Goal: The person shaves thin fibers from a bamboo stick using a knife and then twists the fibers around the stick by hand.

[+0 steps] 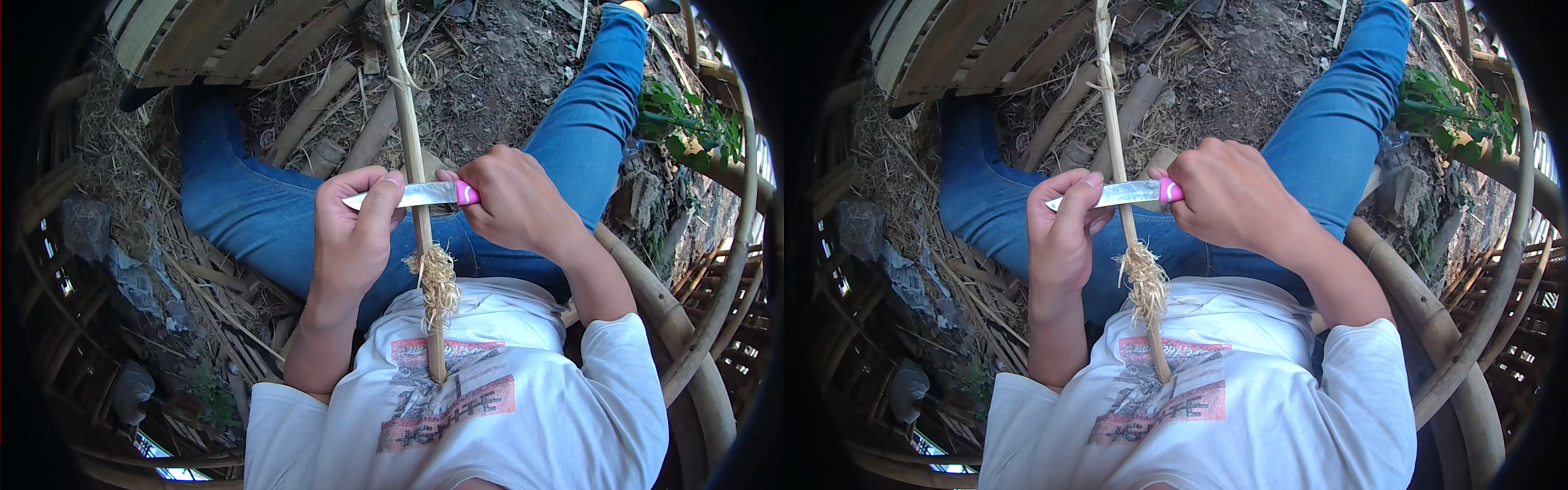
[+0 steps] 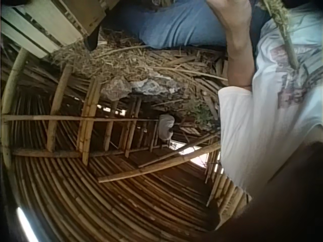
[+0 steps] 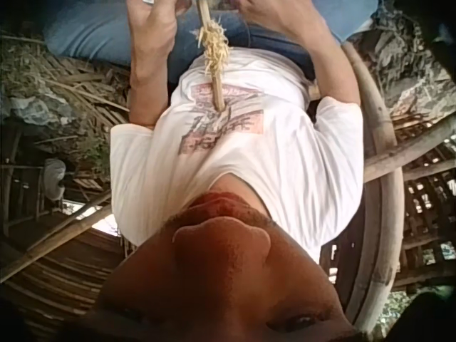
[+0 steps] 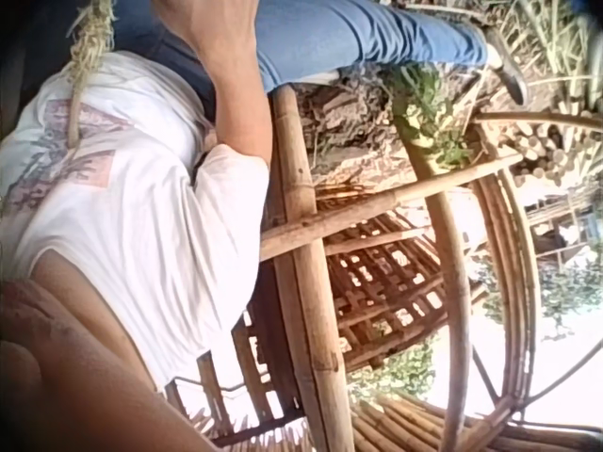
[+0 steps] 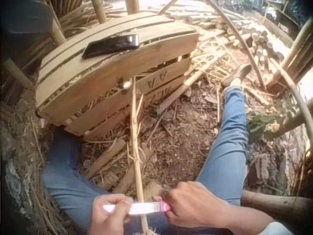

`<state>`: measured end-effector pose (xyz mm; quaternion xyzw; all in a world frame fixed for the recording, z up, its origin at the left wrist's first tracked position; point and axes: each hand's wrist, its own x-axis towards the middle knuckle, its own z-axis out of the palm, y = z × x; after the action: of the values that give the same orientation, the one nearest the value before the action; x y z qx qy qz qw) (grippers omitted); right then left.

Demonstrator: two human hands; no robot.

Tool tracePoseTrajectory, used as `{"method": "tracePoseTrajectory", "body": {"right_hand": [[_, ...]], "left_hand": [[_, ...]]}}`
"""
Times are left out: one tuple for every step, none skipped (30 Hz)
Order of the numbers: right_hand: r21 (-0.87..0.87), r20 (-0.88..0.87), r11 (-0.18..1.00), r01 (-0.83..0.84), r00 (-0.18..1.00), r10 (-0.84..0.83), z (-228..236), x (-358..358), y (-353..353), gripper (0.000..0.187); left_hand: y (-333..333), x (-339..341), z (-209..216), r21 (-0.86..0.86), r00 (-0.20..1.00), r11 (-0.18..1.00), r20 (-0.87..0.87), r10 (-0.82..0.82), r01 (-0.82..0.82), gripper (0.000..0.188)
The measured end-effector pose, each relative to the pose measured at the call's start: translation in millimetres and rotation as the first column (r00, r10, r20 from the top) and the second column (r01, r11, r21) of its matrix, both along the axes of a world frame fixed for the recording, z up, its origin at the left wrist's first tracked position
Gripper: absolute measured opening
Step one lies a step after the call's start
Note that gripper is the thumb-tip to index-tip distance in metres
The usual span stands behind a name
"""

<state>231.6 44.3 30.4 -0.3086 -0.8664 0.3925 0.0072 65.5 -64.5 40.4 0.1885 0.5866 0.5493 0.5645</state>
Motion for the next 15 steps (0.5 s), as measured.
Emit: {"method": "tracePoseTrajectory", "body": {"right_hand": [[-0.001,0.002,1.0,0.002,1.0,-0.002,0,0,0,0.036],[-0.002,0.007,1.0,-0.001,1.0,0.001,0,0,1,0.036],[-0.003,0.012,1.0,-0.005,1.0,0.005,1,0,2,0.037],[-0.004,0.013,1.0,-0.004,1.0,0.004,1,-1,2,0.037],[0.0,0.014,1.0,-0.021,1.0,0.021,1,-1,4,0.037],[0.004,0.015,0.999,-0.038,0.999,0.038,1,-2,5,0.037],[0.004,0.016,0.999,-0.038,0.999,0.038,-1,-3,7,0.037],[0.011,0.033,1.0,-0.009,0.999,0.009,-3,-5,9,0.036],[0.018,0.051,1.0,0.02,0.998,-0.021,-5,-7,11,0.036],[0.02,0.051,1.0,0.018,0.999,-0.019,-8,-9,14,0.036],[0.065,0.017,0.997,0.043,0.999,-0.045,-11,-11,16,0.028],[0.109,-0.018,0.992,0.07,0.997,-0.068,-13,-13,20,0.02],[0.109,-0.018,0.992,0.067,0.998,-0.066,-12,-15,23,0.02],[0.064,0.061,0.996,0.059,0.996,-0.062,-10,-18,28,0.021],[0.019,0.139,0.998,0.053,0.989,-0.055,-9,-21,33,0.022]], "left_hand": [[1,0,-1,0.007,1.0,1.0,0.025,-0.008,0.008,0.017],[2,0,-1,0.006,1.0,1.0,0.027,-0.01,0.01,0.017],[3,2,0,0.005,1.0,1.0,0.012,-0.007,0.006,0.022],[4,3,0,0.004,1.0,1.0,-0.005,-0.002,0.002,0.028],[4,4,0,0.002,1.0,1.0,-0.005,-0.003,0.003,0.028],[5,4,0,0.0,1.0,1.0,-0.011,0.016,-0.016,0.027],[6,5,0,-0.001,0.999,0.999,-0.017,0.035,-0.035,0.026],[9,4,0,0.0,0.999,0.999,-0.016,0.036,-0.036,0.026],[13,3,-1,0.015,0.999,0.999,-0.001,0.051,-0.051,0.025],[18,1,-2,0.031,0.998,0.997,0.013,0.067,-0.068,0.024],[23,-1,-5,0.033,0.998,0.997,0.013,0.069,-0.069,0.024],[29,-4,-8,0.046,0.997,0.996,0.011,0.071,-0.071,0.023],[33,-7,-10,0.057,0.997,0.996,0.009,0.074,-0.075,0.022],[37,-9,-11,0.053,0.997,0.996,0.012,0.073,-0.073,0.02],[41,-12,-12,0.053,0.997,0.996,0.012,0.076,-0.076,0.02]]}}
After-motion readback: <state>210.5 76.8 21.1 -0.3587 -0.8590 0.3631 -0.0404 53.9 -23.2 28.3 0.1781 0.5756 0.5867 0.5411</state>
